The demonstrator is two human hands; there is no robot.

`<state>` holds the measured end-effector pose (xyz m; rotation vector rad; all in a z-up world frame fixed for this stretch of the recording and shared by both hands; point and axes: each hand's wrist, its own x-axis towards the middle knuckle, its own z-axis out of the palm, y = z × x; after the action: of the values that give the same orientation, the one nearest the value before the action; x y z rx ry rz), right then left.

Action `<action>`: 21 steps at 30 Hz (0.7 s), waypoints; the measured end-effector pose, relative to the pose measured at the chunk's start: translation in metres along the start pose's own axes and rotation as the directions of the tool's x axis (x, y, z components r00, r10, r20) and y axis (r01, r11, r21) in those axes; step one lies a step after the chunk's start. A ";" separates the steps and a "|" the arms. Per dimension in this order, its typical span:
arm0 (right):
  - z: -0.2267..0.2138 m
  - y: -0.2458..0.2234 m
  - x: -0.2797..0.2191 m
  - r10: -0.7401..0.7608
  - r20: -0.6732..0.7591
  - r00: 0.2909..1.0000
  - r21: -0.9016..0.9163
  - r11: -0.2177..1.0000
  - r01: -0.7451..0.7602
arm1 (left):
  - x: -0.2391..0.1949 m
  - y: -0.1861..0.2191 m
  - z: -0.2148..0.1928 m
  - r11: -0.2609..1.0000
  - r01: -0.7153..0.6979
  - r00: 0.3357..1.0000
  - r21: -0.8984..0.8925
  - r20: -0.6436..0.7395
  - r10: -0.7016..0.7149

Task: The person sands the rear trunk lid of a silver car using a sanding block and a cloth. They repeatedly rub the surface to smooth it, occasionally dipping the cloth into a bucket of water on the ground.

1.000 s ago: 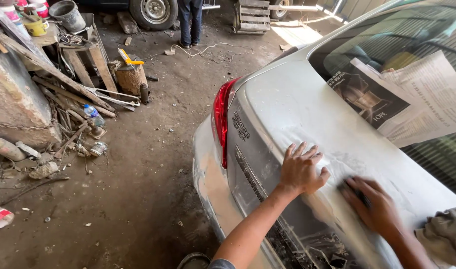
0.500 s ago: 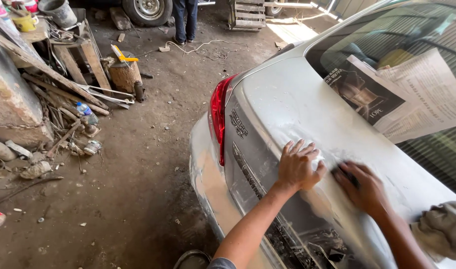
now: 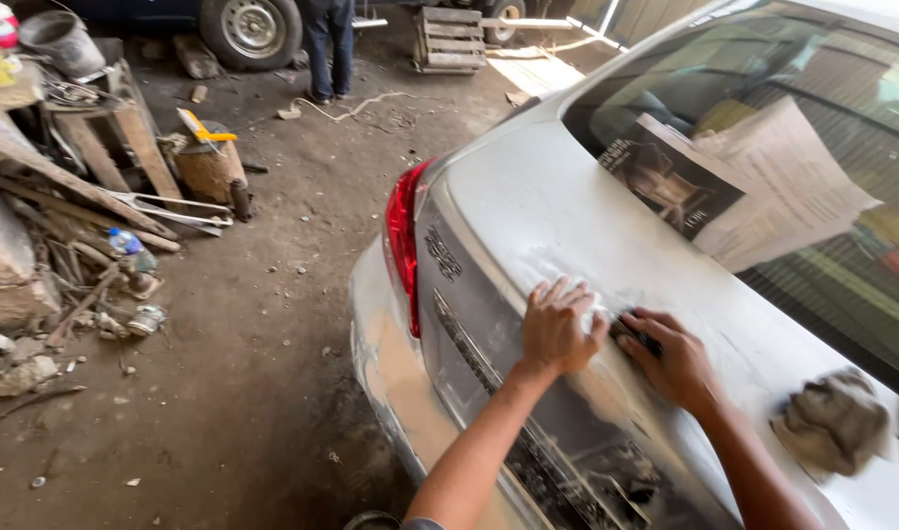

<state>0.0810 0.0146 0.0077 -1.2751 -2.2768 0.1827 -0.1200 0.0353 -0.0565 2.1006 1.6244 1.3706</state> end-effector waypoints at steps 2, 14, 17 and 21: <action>-0.017 -0.010 -0.034 0.032 0.009 0.999 0.005 0.999 -0.032 | -0.003 -0.002 0.004 1.000 -0.012 1.000 0.010 -0.004 0.012; -0.018 -0.007 -0.019 0.008 -0.011 1.000 -0.017 1.000 -0.008 | -0.002 0.007 -0.009 0.999 -0.008 0.998 0.041 -0.066 0.010; -0.026 -0.018 -0.069 0.049 -0.010 0.999 -0.008 0.999 -0.049 | -0.009 0.004 -0.001 0.999 -0.028 0.996 0.032 -0.081 0.030; -0.054 -0.013 -0.141 0.080 0.012 0.997 -0.044 0.996 -0.079 | -0.002 0.011 -0.004 0.999 0.015 0.995 0.043 -0.100 -0.010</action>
<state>0.1575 -0.1160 0.0057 -1.3919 -2.2546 0.1709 -0.1151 0.0274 -0.0492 2.0729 1.7172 1.4716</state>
